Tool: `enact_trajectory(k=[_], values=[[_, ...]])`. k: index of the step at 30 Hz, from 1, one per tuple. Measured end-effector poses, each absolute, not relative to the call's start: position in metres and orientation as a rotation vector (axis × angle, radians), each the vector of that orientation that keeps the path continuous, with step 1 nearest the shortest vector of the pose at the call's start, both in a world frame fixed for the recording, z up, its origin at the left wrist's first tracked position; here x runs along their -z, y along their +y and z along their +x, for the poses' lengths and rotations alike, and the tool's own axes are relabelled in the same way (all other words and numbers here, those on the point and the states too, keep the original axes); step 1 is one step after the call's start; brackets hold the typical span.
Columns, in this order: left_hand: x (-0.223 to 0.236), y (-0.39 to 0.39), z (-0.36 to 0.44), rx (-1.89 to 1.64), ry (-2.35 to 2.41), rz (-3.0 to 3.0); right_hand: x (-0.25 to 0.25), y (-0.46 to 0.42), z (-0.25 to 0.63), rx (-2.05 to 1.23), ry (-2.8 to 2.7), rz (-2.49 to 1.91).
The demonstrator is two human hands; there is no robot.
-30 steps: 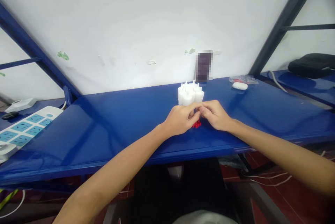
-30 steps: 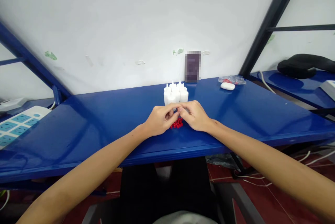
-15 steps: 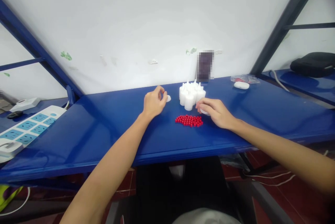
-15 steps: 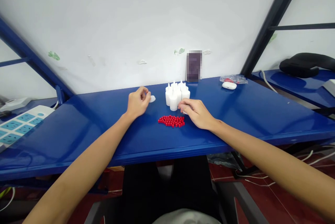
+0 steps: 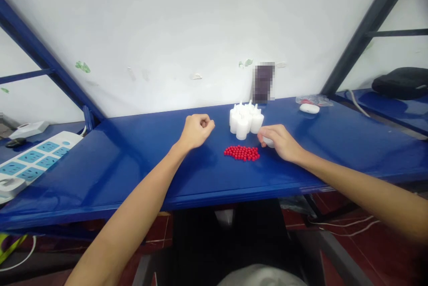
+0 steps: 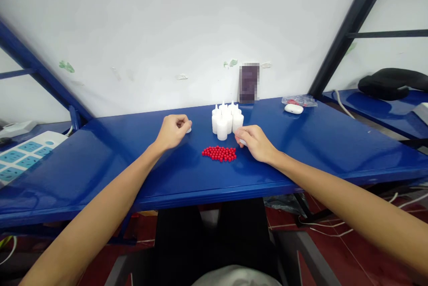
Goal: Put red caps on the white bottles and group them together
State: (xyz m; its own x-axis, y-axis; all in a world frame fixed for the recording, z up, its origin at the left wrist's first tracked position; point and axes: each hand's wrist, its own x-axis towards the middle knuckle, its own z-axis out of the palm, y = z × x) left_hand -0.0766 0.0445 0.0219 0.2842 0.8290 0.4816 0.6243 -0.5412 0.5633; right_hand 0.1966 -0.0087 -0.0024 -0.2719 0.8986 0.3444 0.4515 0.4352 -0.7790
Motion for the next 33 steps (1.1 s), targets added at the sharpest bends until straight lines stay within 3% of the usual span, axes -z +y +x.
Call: enact_trajectory(k=[4,16,27,33], values=[[-0.022,0.033,-0.061,-0.92,1.13,2.353,0.003,-0.004,0.198,-0.679,-1.946,-1.061],[-0.017,0.036,-0.078,-0.512,0.647,2.729,-0.002,0.03,0.205,-0.196,-2.353,-0.585],[-0.016,0.04,-0.071,-0.179,0.509,2.987,-0.004,0.03,0.21,-0.325,-2.374,-0.458],[-0.015,0.045,-0.072,-0.208,0.36,2.904,0.002,0.02,0.2,-0.734,-2.218,-0.72]])
